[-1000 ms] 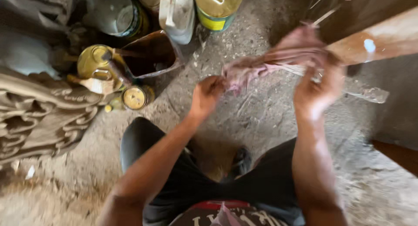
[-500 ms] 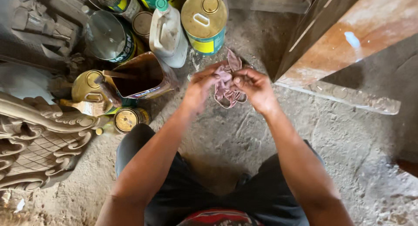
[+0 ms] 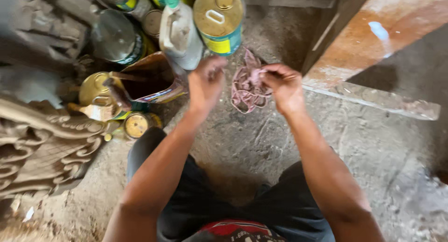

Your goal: The person cleans a wooden cabinet by wiping its surface with a cloth. They pour liquid from a white plastic container onto the cloth and continue wiping the cabinet's side and front panels.

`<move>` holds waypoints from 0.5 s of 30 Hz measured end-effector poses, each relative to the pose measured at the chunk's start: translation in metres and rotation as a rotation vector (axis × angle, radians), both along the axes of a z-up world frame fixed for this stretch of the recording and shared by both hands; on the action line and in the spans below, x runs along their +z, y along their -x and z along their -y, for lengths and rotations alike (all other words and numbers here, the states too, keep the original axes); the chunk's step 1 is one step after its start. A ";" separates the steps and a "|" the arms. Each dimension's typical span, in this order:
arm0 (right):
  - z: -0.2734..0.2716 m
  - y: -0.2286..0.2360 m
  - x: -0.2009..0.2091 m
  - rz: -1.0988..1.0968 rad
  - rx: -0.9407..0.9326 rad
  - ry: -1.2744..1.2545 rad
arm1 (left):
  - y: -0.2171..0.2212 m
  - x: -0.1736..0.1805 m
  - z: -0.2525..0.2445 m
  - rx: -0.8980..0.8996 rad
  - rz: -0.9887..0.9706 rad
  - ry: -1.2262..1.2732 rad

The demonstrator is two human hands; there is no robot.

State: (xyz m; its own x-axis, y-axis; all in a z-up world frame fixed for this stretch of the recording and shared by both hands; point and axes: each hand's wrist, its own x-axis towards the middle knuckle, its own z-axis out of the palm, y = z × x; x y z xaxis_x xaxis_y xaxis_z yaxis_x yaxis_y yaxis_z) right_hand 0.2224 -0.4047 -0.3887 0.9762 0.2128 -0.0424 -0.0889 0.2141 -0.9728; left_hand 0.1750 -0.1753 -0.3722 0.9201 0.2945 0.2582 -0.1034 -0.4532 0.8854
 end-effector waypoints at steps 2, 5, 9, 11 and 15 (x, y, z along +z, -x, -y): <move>-0.001 -0.003 0.007 -0.035 -0.030 -0.092 | -0.020 -0.006 -0.038 0.199 0.158 -0.216; 0.007 -0.004 0.019 -0.262 -0.046 -0.189 | -0.077 -0.031 -0.103 0.432 0.120 -0.449; 0.015 -0.001 0.023 -0.226 0.018 -0.206 | -0.163 -0.088 -0.160 0.302 -0.391 -0.454; 0.023 0.001 0.021 -0.169 -0.085 -0.138 | -0.193 -0.118 -0.170 0.407 -0.534 -0.388; 0.039 0.003 0.019 -0.052 -0.097 -0.117 | -0.227 -0.148 -0.183 0.625 -0.455 -0.208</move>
